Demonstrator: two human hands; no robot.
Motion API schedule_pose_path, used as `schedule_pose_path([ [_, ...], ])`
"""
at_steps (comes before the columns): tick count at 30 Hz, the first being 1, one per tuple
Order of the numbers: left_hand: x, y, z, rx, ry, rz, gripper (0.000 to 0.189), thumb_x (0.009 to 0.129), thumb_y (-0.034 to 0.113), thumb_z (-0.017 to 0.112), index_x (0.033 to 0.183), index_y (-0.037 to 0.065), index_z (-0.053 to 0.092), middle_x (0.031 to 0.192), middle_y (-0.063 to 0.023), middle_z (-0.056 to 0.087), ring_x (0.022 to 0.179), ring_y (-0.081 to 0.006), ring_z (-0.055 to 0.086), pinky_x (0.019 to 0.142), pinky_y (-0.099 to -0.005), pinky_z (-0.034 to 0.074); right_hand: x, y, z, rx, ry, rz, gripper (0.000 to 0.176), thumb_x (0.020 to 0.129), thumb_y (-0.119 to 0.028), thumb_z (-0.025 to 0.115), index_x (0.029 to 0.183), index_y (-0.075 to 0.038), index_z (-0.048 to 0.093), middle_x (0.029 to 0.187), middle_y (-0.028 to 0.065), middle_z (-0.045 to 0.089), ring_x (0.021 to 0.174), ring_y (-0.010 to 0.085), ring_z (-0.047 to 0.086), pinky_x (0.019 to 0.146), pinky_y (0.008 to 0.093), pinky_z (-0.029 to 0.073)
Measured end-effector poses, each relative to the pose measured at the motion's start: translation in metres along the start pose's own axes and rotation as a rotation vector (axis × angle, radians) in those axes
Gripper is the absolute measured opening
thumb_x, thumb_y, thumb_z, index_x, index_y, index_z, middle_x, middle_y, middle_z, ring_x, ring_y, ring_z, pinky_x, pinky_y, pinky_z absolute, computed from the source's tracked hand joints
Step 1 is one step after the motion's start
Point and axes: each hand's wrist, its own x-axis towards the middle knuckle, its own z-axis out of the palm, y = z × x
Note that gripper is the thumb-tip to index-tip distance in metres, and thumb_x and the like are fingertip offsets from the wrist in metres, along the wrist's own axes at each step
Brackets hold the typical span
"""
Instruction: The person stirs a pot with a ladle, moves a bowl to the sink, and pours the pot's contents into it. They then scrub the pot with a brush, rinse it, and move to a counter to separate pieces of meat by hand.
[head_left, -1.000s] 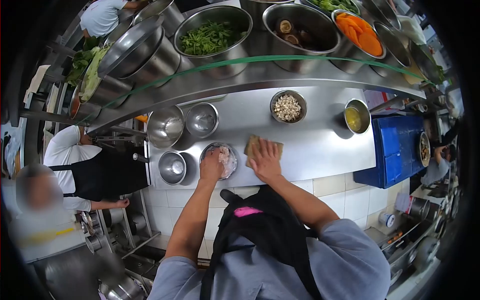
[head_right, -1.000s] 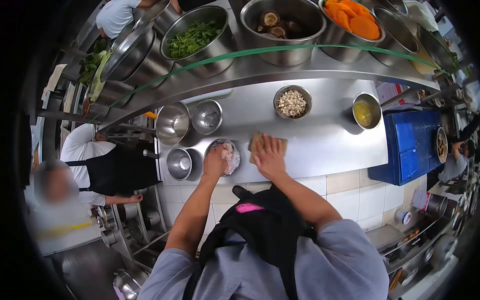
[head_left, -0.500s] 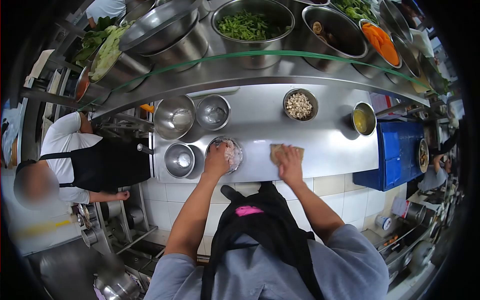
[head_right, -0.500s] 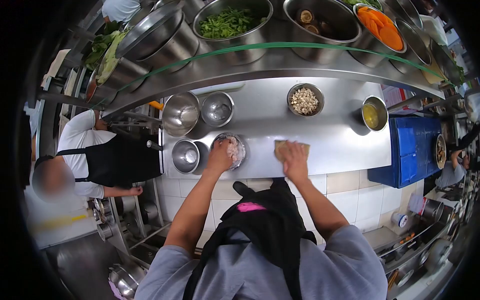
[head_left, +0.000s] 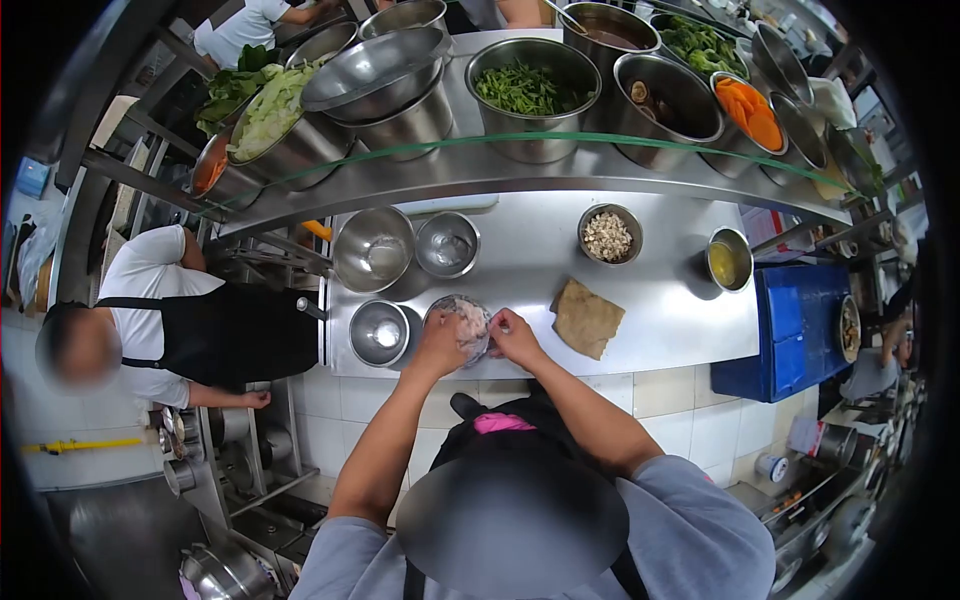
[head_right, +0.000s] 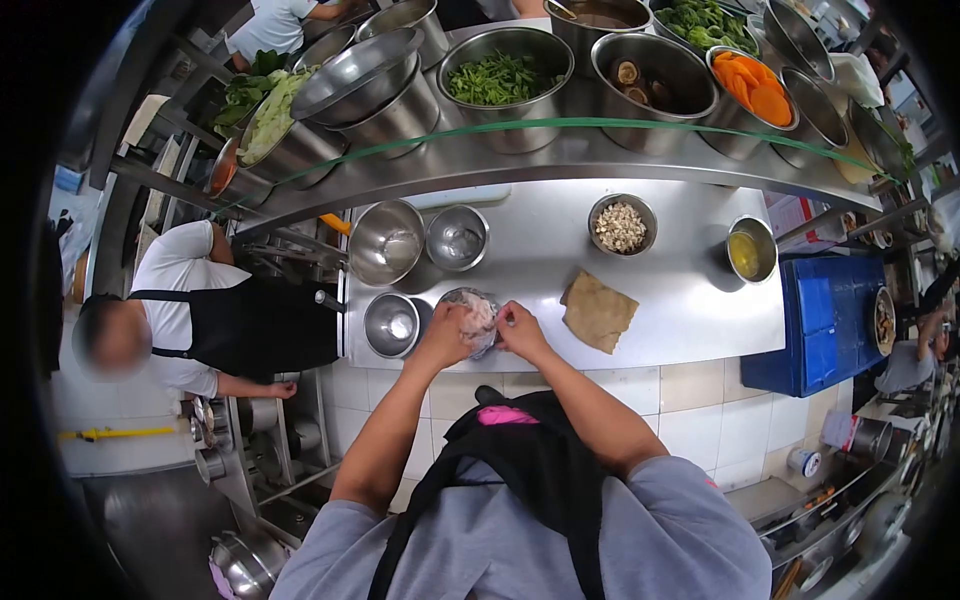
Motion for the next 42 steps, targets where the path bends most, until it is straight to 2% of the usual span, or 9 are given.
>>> schedule_pose_path([
  [2, -0.004, 0.005, -0.015, -0.122, -0.218, -0.121, 0.057, 0.069, 0.022, 0.081, 0.116, 0.004, 0.054, 0.11, -0.0239, 0.055, 0.111, -0.0399, 0.053, 0.092, -0.0465, 0.047, -0.002, -0.007, 0.003, -0.022, -0.007, 0.047, 0.016, 0.093, -0.013, 0.057, 0.102, -0.003, 0.048, 0.095, 0.0084, 0.057, 0.077, 0.0176, 0.063, 0.059, 0.0329, 0.062],
  [10, -0.002, -0.019, 0.03, -0.01, 0.095, -0.1, 0.043, 0.067, 0.006, 0.076, 0.104, 0.003, 0.053, 0.106, -0.0195, 0.058, 0.105, -0.0415, 0.056, 0.085, -0.0493, 0.046, 0.02, 0.001, 0.011, 0.035, -0.069, 0.072, 0.02, 0.09, -0.01, 0.061, 0.103, -0.003, 0.047, 0.094, 0.0091, 0.055, 0.077, 0.0191, 0.062, 0.059, 0.0366, 0.064],
  [18, -0.015, -0.005, -0.011, 0.087, -0.004, -0.044, 0.048, 0.068, 0.004, 0.07, 0.113, 0.003, 0.056, 0.118, -0.0205, 0.057, 0.112, -0.0397, 0.052, 0.092, -0.0487, 0.044, 0.03, 0.017, 0.012, 0.202, -0.098, 0.231, 0.013, 0.092, -0.018, 0.062, 0.093, -0.007, 0.055, 0.088, 0.0048, 0.059, 0.076, 0.0172, 0.062, 0.065, 0.0401, 0.063],
  [25, -0.014, -0.017, 0.011, 0.286, 0.063, -0.015, 0.05, 0.07, 0.009, 0.071, 0.117, 0.006, 0.056, 0.121, -0.0241, 0.054, 0.113, -0.0427, 0.05, 0.094, -0.0485, 0.044, 0.022, 0.01, 0.023, 0.315, -0.121, 0.222, 0.013, 0.098, -0.024, 0.056, 0.095, -0.012, 0.055, 0.085, 0.0005, 0.056, 0.076, 0.0152, 0.061, 0.068, 0.041, 0.062],
  [30, -0.011, -0.028, 0.018, 0.202, -0.122, -0.238, 0.051, 0.07, 0.006, 0.072, 0.116, 0.002, 0.051, 0.11, -0.0236, 0.058, 0.101, -0.0424, 0.061, 0.085, -0.0479, 0.051, 0.018, 0.012, 0.026, 0.309, -0.148, 0.181, 0.014, 0.1, -0.023, 0.053, 0.094, -0.01, 0.053, 0.087, -0.0004, 0.051, 0.08, 0.0142, 0.056, 0.069, 0.0432, 0.062],
  [34, -0.007, -0.039, 0.021, 0.26, -0.07, -0.134, 0.046, 0.071, 0.007, 0.073, 0.112, 0.002, 0.052, 0.105, -0.0216, 0.059, 0.095, -0.042, 0.063, 0.079, -0.0462, 0.053, 0.016, 0.013, 0.03, 0.31, -0.153, 0.173, 0.012, 0.1, -0.021, 0.052, 0.096, -0.01, 0.053, 0.091, -0.0001, 0.051, 0.083, 0.0145, 0.055, 0.071, 0.0444, 0.062],
  [36, -0.003, -0.038, 0.02, 0.251, -0.022, -0.282, 0.046, 0.07, 0.008, 0.074, 0.11, 0.004, 0.052, 0.11, -0.0231, 0.056, 0.102, -0.0422, 0.06, 0.084, -0.0452, 0.052, 0.016, 0.013, 0.03, 0.335, -0.133, 0.184, 0.012, 0.101, -0.021, 0.052, 0.096, -0.011, 0.053, 0.091, -0.0001, 0.051, 0.083, 0.0147, 0.055, 0.071, 0.0443, 0.062],
  [40, -0.01, -0.01, 0.0, 0.191, 0.071, -0.171, 0.048, 0.071, 0.009, 0.074, 0.114, 0.005, 0.052, 0.118, -0.024, 0.052, 0.109, -0.0428, 0.056, 0.09, -0.0464, 0.049, 0.017, 0.022, 0.031, 0.375, -0.111, 0.216, 0.01, 0.101, -0.021, 0.051, 0.097, -0.011, 0.053, 0.094, 0.0006, 0.053, 0.085, 0.0155, 0.057, 0.073, 0.0438, 0.061],
  [42, -0.015, 0.007, -0.014, 0.036, -0.087, -0.104, 0.051, 0.073, 0.011, 0.073, 0.119, 0.007, 0.053, 0.123, -0.0238, 0.048, 0.114, -0.0444, 0.051, 0.094, -0.0475, 0.046, 0.017, 0.022, 0.031, 0.364, -0.102, 0.226, 0.01, 0.101, -0.021, 0.051, 0.098, -0.011, 0.053, 0.096, 0.0007, 0.054, 0.086, 0.0158, 0.058, 0.073, 0.0434, 0.061],
])
